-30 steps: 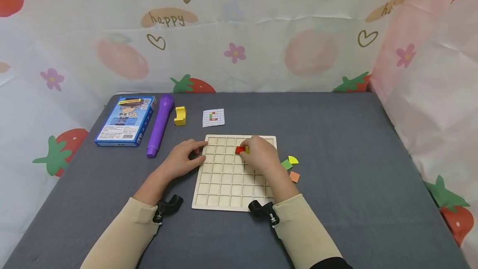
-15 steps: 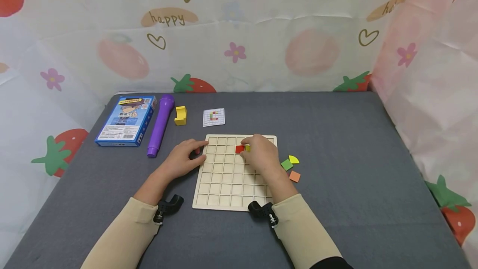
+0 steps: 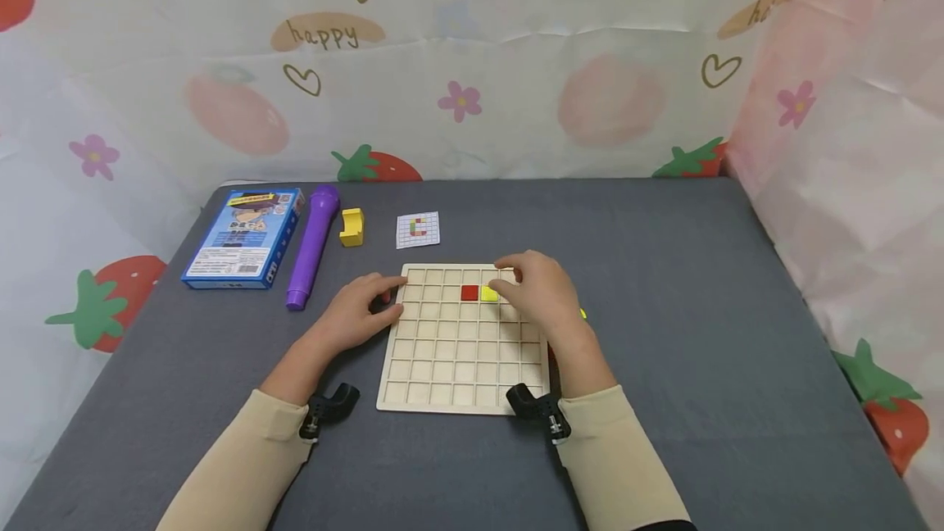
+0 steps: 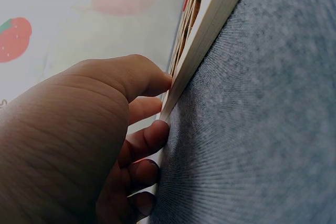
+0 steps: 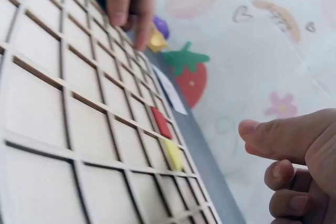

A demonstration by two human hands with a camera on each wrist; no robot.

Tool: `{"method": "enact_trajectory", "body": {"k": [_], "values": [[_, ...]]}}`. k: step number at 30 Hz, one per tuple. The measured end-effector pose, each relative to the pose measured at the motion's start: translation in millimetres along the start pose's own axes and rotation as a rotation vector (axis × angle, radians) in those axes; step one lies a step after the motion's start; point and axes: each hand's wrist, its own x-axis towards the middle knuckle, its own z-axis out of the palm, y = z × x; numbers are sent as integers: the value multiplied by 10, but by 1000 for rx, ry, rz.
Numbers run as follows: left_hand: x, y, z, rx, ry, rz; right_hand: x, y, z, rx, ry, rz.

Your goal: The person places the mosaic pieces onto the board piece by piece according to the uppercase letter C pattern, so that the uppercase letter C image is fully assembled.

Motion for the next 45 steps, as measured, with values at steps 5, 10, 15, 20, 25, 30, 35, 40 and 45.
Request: {"method": "enact_trajectory", "body": {"k": [5, 10, 15, 20, 25, 30, 35, 40, 45], "values": [[-9, 6, -18, -5, 0, -5, -51, 93, -220, 54, -6, 7], [-16, 11, -24, -11, 6, -7, -89, 252, -397, 86, -36, 42], [-13, 9, -18, -7, 3, -13, -133, 442, -515, 103, -67, 81], [-10, -4, -8, -8, 1, -15, -173, 622, -593, 104, -130, 99], [-9, -10, 2, -5, 3, -13, -213, 722, -626, 102, -220, 144], [-12, -8, 7, -9, 5, -13, -215, 756, -600, 74, -286, 171], [-13, -8, 9, -13, 6, -10, -204, 770, -580, 5, -248, 177], [-10, -7, 9, -9, 8, -2, -204, 798, -633, -34, -152, 240], [-14, -2, -6, -8, 10, 0, -212, 809, -678, -65, -51, 233]]}}
